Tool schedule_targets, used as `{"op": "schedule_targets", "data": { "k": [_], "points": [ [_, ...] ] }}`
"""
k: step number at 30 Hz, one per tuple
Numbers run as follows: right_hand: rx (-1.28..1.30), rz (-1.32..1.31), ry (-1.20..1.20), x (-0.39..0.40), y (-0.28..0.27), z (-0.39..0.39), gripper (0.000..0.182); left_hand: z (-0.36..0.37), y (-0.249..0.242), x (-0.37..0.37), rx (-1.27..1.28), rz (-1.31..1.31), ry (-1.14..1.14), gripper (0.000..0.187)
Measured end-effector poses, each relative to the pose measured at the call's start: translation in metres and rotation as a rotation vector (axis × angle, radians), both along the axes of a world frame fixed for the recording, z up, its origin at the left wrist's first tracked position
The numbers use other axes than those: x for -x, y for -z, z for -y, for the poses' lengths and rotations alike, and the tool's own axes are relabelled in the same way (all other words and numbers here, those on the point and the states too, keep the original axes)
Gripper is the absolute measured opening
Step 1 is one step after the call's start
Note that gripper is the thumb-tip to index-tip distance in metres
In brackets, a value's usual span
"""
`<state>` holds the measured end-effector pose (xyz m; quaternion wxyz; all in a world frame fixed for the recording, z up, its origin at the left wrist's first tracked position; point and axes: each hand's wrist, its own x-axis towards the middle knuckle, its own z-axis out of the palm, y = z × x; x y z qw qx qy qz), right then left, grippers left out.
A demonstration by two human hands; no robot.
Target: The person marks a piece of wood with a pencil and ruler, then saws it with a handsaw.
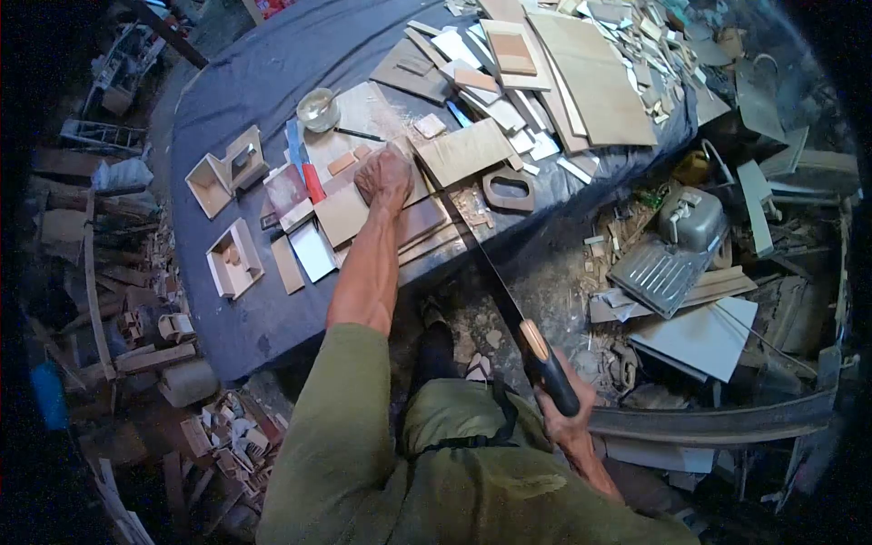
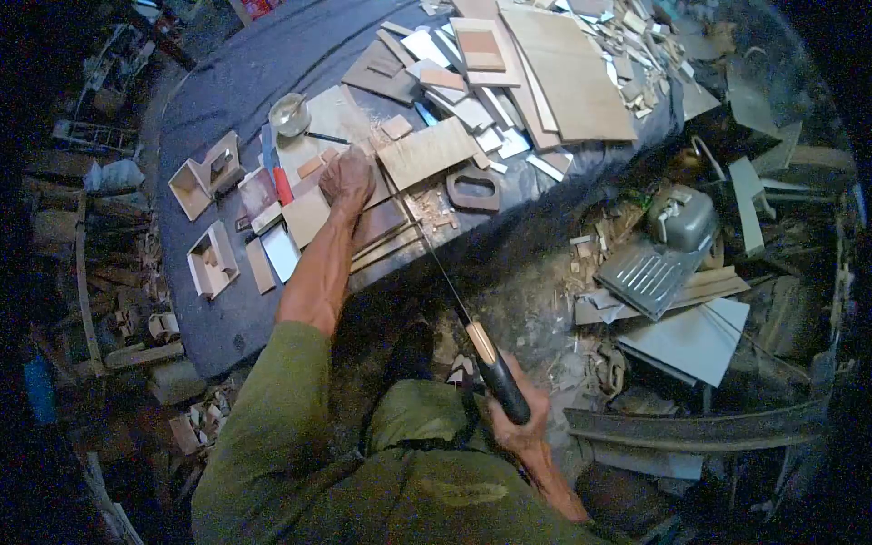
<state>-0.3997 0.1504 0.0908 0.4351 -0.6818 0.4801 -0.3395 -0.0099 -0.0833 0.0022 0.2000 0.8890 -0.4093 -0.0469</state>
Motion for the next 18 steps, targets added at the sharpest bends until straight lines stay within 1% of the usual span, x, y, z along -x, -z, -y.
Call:
{"op": "schedule_targets", "data": {
  "k": [1, 3, 4, 6, 7, 8, 9, 11, 12, 14, 16, 18],
  "points": [
    [0.036, 0.02, -0.009, -0.01, 0.002, 0.008, 0.062, 0.0, 0.003, 0.0, -0.012, 0.035, 0.026, 0.04],
    [0.109, 0.065, -0.032, -0.056, 0.005, 0.049, 0.064, -0.001, 0.01, -0.004, -0.036, 0.11, 0.072, 0.041],
    [-0.057, 0.003, -0.048, -0.073, 0.008, 0.066, 0.065, -0.002, 0.009, -0.005, -0.031, 0.084, 0.027, 0.041],
    [-0.051, 0.048, -0.037, -0.085, 0.004, 0.082, 0.063, 0.002, 0.002, -0.007, -0.007, 0.033, -0.06, 0.04],
    [-0.082, 0.126, -0.02, -0.085, 0.005, 0.086, 0.061, 0.003, 0.001, -0.006, -0.057, 0.065, 0.005, 0.04],
    [-0.117, 0.195, -0.002, -0.082, 0.006, 0.088, 0.06, 0.001, 0.004, -0.002, -0.052, 0.059, 0.012, 0.041],
    [-0.068, 0.126, -0.024, -0.082, -0.013, 0.095, 0.057, 0.001, 0.002, 0.0, -0.036, 0.058, 0.011, 0.041],
    [-0.051, 0.125, -0.066, -0.089, -0.042, 0.107, 0.055, -0.001, 0.002, -0.006, -0.004, 0.067, -0.005, 0.042],
    [-0.041, 0.124, -0.082, -0.09, -0.048, 0.112, 0.054, 0.001, 0.007, -0.009, 0.017, 0.063, -0.017, 0.042],
    [-0.125, 0.109, -0.045, -0.089, -0.053, 0.117, 0.051, 0.008, 0.017, -0.009, 0.061, 0.048, -0.032, 0.042],
    [-0.215, 0.083, -0.042, -0.088, -0.065, 0.121, 0.051, 0.007, 0.014, -0.007, 0.056, 0.044, -0.018, 0.045],
    [-0.168, 0.108, -0.043, -0.085, -0.058, 0.12, 0.051, 0.005, 0.01, -0.007, 0.041, 0.05, -0.014, 0.049]
  ]
}}
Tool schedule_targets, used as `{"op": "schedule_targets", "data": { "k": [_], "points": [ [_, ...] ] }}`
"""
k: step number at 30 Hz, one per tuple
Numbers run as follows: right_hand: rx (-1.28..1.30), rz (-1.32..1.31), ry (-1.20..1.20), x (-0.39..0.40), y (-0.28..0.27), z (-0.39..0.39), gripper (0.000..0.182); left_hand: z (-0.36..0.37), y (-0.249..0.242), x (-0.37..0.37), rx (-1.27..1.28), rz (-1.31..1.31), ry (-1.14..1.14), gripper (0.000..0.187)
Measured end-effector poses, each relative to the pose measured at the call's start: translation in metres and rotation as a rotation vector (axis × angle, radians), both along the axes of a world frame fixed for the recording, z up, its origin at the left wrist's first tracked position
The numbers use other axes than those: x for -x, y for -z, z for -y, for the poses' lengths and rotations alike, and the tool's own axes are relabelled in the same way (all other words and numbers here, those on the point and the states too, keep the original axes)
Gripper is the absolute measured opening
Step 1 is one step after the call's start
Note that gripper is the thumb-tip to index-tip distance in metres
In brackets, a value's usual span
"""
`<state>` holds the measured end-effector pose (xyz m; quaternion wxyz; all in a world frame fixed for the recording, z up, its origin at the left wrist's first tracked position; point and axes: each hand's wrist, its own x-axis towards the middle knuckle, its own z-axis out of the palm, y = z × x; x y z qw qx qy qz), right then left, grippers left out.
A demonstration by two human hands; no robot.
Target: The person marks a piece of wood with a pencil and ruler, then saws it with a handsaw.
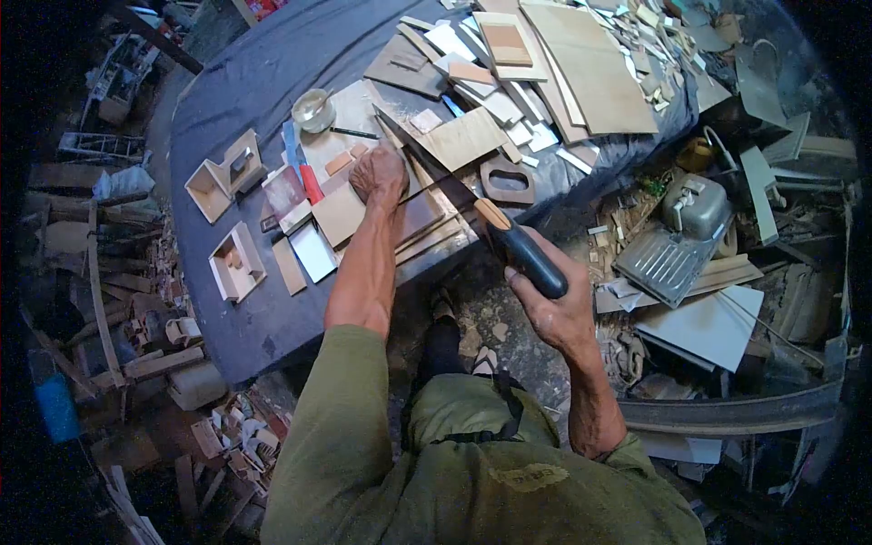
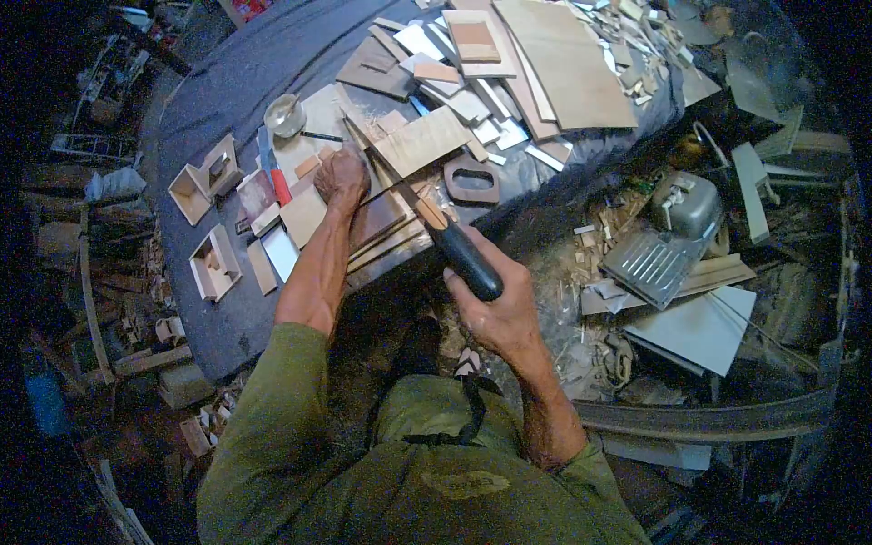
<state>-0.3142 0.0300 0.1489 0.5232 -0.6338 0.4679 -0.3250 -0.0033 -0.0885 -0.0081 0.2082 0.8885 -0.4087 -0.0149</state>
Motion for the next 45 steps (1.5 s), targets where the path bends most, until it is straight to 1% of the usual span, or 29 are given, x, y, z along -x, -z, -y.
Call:
{"op": "schedule_targets", "data": {
  "k": [2, 4, 5, 8, 9, 12, 14, 17, 20, 22, 25, 27, 28, 29, 31, 33, 34, 35, 36, 37, 38, 40, 41, 43, 45],
  "points": [
    [0.061, 0.019, 0.01, 0.002, 0.012, -0.003, 0.051, -0.002, -0.004, 0.003, -0.027, 0.012, 0.001, 0.054],
    [0.141, 0.03, 0.024, 0.003, 0.024, -0.008, 0.051, 0.0, -0.001, 0.002, -0.035, 0.011, -0.004, 0.054],
    [0.028, 0.004, 0.023, 0.007, 0.029, -0.013, 0.054, 0.001, 0.0, 0.001, -0.039, 0.01, -0.009, 0.054],
    [0.146, 0.036, 0.027, 0.011, 0.063, -0.026, 0.059, 0.001, -0.001, 0.002, -0.031, 0.016, -0.015, 0.055],
    [0.145, 0.029, 0.02, 0.016, 0.079, -0.033, 0.062, 0.0, 0.002, 0.001, -0.036, 0.019, -0.024, 0.055],
    [0.028, -0.005, 0.013, 0.033, 0.05, -0.057, 0.062, 0.004, 0.004, 0.0, -0.031, 0.008, -0.033, 0.054],
    [0.177, -0.058, 0.013, 0.065, 0.05, -0.083, 0.061, 0.002, -0.003, 0.003, -0.016, -0.049, -0.041, 0.051],
    [0.257, -0.098, 0.017, 0.093, 0.043, -0.109, 0.061, -0.002, -0.011, 0.005, -0.057, -0.053, -0.036, 0.05],
    [0.277, -0.066, 0.022, 0.058, 0.042, -0.08, 0.062, 0.002, 0.01, -0.003, -0.015, 0.064, 0.026, 0.053],
    [0.079, -0.043, -0.014, 0.019, 0.05, -0.047, 0.063, 0.001, 0.016, -0.003, -0.035, 0.08, 0.028, 0.049],
    [0.136, -0.007, 0.02, -0.002, 0.063, -0.032, 0.065, 0.011, 0.011, -0.009, -0.014, 0.09, 0.024, 0.046],
    [0.157, -0.002, 0.038, 0.013, 0.064, -0.053, 0.065, 0.005, 0.016, -0.004, -0.005, 0.084, 0.018, 0.044],
    [0.19, 0.014, 0.039, 0.02, 0.065, -0.057, 0.065, 0.01, 0.007, -0.006, 0.007, 0.086, 0.004, 0.043],
    [0.056, -0.031, 0.015, 0.038, 0.056, -0.072, 0.063, 0.004, 0.003, -0.002, -0.001, 0.083, -0.003, 0.042],
    [0.135, -0.089, -0.015, 0.072, 0.039, -0.097, 0.062, 0.005, 0.001, 0.003, -0.004, 0.07, -0.014, 0.041],
    [0.164, -0.054, 0.025, 0.073, 0.041, -0.099, 0.061, 0.005, 0.003, 0.001, -0.009, 0.055, -0.04, 0.04],
    [0.168, -0.04, 0.045, 0.071, 0.037, -0.1, 0.061, 0.003, 0.004, 0.001, -0.03, 0.051, -0.007, 0.04],
    [0.218, -0.049, 0.036, 0.055, 0.041, -0.086, 0.061, 0.004, 0.004, -0.001, -0.049, 0.045, 0.02, 0.04],
    [0.207, -0.029, 0.042, 0.033, 0.045, -0.068, 0.062, 0.001, 0.004, -0.002, -0.071, 0.039, 0.049, 0.04],
    [0.191, -0.051, 0.001, 0.016, 0.063, -0.048, 0.064, 0.002, 0.009, -0.006, -0.09, 0.061, 0.051, 0.038],
    [0.095, -0.019, 0.001, -0.002, 0.065, -0.033, 0.065, 0.006, 0.016, -0.01, -0.084, 0.066, 0.031, 0.036],
    [0.059, 0.014, -0.008, -0.002, 0.06, -0.032, 0.062, 0.013, 0.02, -0.012, -0.072, 0.063, -0.011, 0.032],
    [0.055, -0.006, 0.006, 0.007, 0.058, -0.045, 0.061, 0.008, 0.027, -0.012, -0.031, 0.131, 0.052, 0.03],
    [0.079, -0.025, 0.024, 0.033, 0.056, -0.069, 0.058, 0.009, 0.0, -0.008, -0.099, 0.098, 0.07, 0.03],
    [0.156, -0.096, 0.005, 0.07, 0.047, -0.097, 0.058, 0.003, 0.002, -0.006, -0.169, 0.086, 0.097, 0.031]
  ]
}}
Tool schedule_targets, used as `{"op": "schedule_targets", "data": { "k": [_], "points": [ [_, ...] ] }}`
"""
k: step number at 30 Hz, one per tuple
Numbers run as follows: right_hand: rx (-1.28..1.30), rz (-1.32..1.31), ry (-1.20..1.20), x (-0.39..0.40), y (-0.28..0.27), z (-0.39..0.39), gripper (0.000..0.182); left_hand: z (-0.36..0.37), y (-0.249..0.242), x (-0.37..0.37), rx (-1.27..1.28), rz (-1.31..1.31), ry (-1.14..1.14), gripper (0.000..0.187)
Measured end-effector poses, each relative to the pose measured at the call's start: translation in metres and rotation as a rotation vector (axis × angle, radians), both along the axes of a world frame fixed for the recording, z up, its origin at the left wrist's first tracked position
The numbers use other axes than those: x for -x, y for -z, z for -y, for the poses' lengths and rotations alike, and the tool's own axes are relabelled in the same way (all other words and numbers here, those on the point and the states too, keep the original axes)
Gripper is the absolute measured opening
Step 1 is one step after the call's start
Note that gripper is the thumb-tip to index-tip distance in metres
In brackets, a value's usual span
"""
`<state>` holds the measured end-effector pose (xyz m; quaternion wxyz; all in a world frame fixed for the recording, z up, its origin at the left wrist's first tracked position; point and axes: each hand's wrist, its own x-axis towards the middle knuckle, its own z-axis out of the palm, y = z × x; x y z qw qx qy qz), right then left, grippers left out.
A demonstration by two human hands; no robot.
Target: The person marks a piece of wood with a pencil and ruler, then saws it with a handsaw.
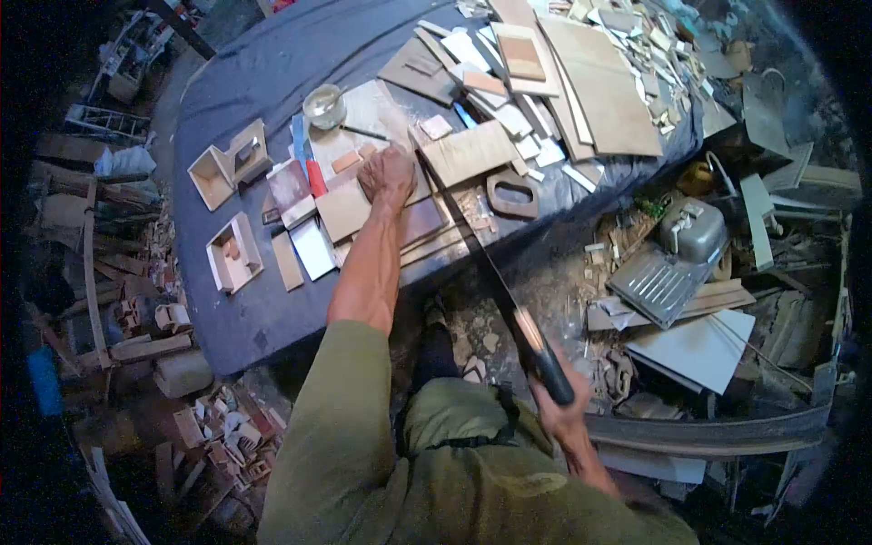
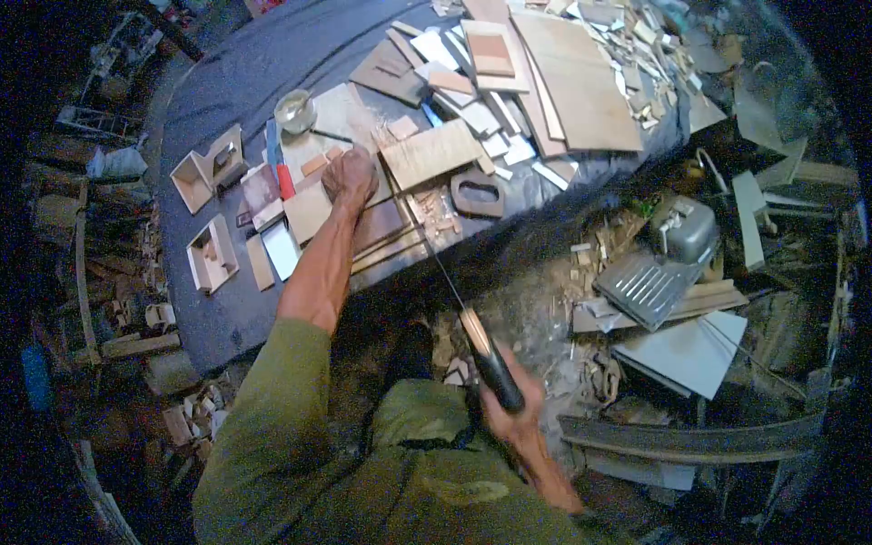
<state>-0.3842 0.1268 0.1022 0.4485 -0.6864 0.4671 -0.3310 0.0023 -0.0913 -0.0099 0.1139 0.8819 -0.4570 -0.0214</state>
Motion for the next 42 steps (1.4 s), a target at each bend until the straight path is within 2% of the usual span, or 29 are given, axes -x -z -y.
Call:
{"op": "schedule_targets", "data": {
  "k": [1, 3, 6, 9, 11, 12, 14, 15, 16, 17, 19, 20, 22, 24, 25, 26, 28, 29, 31, 34, 36, 39, 40, 41, 42],
  "points": [
    [-0.1, 0.03, -0.009, 0.016, -0.002, -0.01, 0.058, 0.007, 0.001, -0.004, 0.045, -0.004, -0.031, 0.032],
    [-0.041, 0.059, 0.01, 0.008, -0.001, -0.008, 0.06, 0.002, 0.002, 0.003, 0.098, -0.025, -0.083, 0.032],
    [-0.118, -0.012, 0.024, -0.06, 0.001, 0.05, 0.061, 0.0, 0.005, 0.001, 0.051, -0.045, -0.042, 0.034],
    [-0.192, 0.056, 0.015, -0.074, 0.017, 0.069, 0.063, 0.011, 0.008, -0.009, 0.107, -0.038, -0.024, 0.032],
    [-0.131, 0.056, 0.03, -0.057, 0.017, 0.047, 0.064, 0.0, 0.009, -0.004, 0.021, -0.024, 0.074, 0.033],
    [-0.026, 0.042, 0.03, -0.044, 0.016, 0.036, 0.064, 0.0, -0.003, -0.001, -0.007, -0.088, -0.009, 0.032],
    [-0.045, -0.002, 0.016, 0.0, 0.014, 0.001, 0.061, -0.008, 0.001, 0.006, 0.023, -0.093, -0.002, 0.033],
    [-0.033, -0.011, 0.004, 0.009, 0.002, -0.005, 0.054, -0.001, -0.006, 0.003, 0.061, -0.087, -0.005, 0.033],
    [-0.065, 0.043, 0.002, 0.007, -0.003, -0.003, 0.054, 0.0, -0.013, 0.005, 0.025, -0.113, -0.036, 0.034],
    [-0.108, 0.093, 0.011, 0.003, -0.006, -0.005, 0.054, -0.003, -0.011, 0.005, 0.025, -0.092, -0.018, 0.035],
    [0.011, 0.041, 0.044, -0.033, 0.007, 0.026, 0.057, -0.003, -0.007, 0.004, 0.042, -0.058, 0.012, 0.038],
    [-0.111, 0.0, 0.024, -0.058, 0.007, 0.05, 0.058, -0.003, -0.003, 0.004, 0.051, -0.066, -0.021, 0.038],
    [-0.182, 0.018, 0.0, -0.078, 0.013, 0.068, 0.059, 0.004, 0.006, -0.005, 0.079, -0.066, -0.084, 0.038],
    [-0.073, 0.107, -0.017, -0.078, 0.018, 0.075, 0.06, 0.014, 0.025, -0.017, 0.101, 0.018, 0.002, 0.032],
    [-0.016, 0.047, 0.0, -0.064, 0.014, 0.058, 0.059, 0.002, 0.011, -0.007, 0.095, 0.053, 0.047, 0.03],
    [0.08, 0.004, 0.01, -0.05, 0.009, 0.05, 0.059, -0.001, -0.01, 0.001, 0.001, -0.13, -0.044, 0.039],
    [-0.073, 0.031, -0.009, -0.003, 0.008, 0.012, 0.061, -0.013, -0.021, 0.012, 0.003, -0.134, -0.04, 0.037],
    [-0.038, 0.034, -0.014, 0.006, 0.006, 0.01, 0.061, -0.006, -0.026, 0.01, 0.027, -0.13, -0.044, 0.037],
    [-0.012, 0.036, -0.017, 0.015, -0.006, -0.003, 0.061, -0.002, -0.001, 0.0, 0.063, -0.074, -0.04, 0.035],
    [0.17, 0.067, -0.016, -0.049, 0.002, 0.049, 0.061, -0.003, 0.019, -0.006, 0.095, -0.012, -0.004, 0.032],
    [-0.095, 0.068, -0.015, -0.079, 0.025, 0.08, 0.063, 0.002, 0.014, -0.009, 0.092, -0.022, -0.028, 0.033],
    [-0.151, 0.164, -0.011, -0.07, 0.03, 0.069, 0.061, 0.007, 0.014, -0.001, 0.124, -0.021, -0.007, 0.026],
    [-0.013, 0.119, -0.014, -0.06, 0.021, 0.059, 0.061, 0.014, 0.046, -0.017, 0.078, -0.023, 0.003, 0.026],
    [-0.153, 0.041, -0.039, -0.044, 0.006, 0.045, 0.06, 0.019, 0.033, -0.021, 0.084, -0.019, -0.008, 0.026],
    [-0.097, 0.085, -0.022, -0.025, 0.007, 0.027, 0.06, 0.009, 0.025, -0.012, 0.063, -0.03, -0.012, 0.026]
  ]
}}
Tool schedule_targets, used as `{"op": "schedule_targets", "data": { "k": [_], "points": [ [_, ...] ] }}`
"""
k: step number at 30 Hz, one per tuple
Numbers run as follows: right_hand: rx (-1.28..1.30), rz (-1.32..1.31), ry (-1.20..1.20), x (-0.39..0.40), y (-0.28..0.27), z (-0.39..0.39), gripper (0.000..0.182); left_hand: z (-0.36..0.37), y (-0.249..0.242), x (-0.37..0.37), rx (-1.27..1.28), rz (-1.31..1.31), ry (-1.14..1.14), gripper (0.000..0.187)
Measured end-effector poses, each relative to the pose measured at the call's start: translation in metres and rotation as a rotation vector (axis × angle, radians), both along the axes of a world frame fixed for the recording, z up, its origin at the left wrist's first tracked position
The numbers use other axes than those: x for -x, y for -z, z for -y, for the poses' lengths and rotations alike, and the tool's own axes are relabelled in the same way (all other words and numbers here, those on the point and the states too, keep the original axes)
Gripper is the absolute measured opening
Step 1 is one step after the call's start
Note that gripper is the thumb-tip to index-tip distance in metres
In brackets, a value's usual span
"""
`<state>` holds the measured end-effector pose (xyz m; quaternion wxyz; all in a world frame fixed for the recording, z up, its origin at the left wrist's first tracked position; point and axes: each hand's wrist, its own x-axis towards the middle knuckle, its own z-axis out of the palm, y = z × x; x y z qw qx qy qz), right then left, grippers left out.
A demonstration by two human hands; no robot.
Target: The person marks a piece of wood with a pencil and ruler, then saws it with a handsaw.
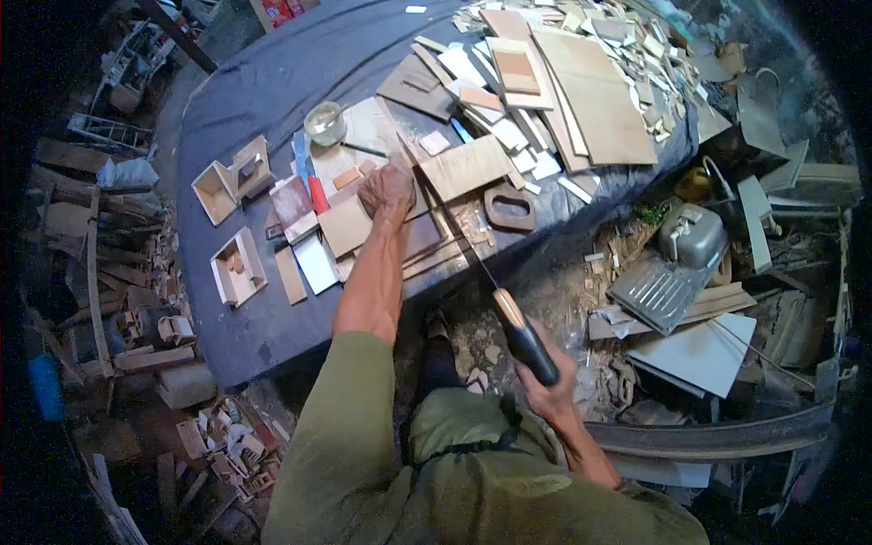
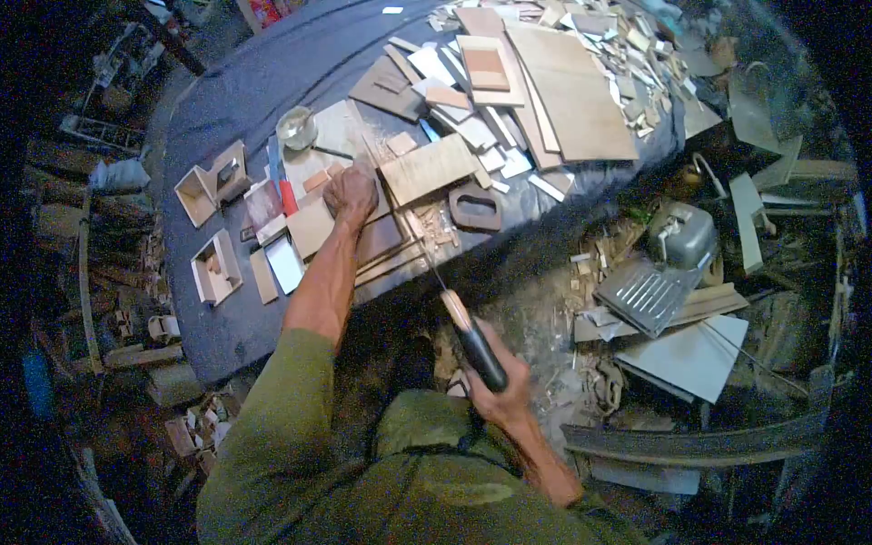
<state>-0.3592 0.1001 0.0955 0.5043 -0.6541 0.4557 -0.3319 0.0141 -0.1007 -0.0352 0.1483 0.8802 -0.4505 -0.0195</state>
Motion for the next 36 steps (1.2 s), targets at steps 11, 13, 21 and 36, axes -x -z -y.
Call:
{"op": "schedule_targets", "data": {
  "k": [11, 13, 21, 36],
  "points": [
    [-0.012, -0.013, 0.014, -0.04, 0.011, 0.041, 0.061, -0.009, 0.006, 0.005, -0.063, -0.035, -0.046, 0.038],
    [0.159, -0.033, 0.018, -0.007, 0.01, 0.012, 0.06, -0.004, -0.015, 0.008, -0.003, -0.029, -0.058, 0.037],
    [0.14, -0.018, 0.033, -0.031, 0.013, 0.029, 0.06, -0.017, -0.029, 0.018, 0.032, -0.028, -0.045, 0.03],
    [-0.005, 0.028, -0.015, -0.051, 0.008, 0.056, 0.062, -0.008, -0.028, 0.014, 0.054, -0.05, -0.102, 0.036]
  ]
}}
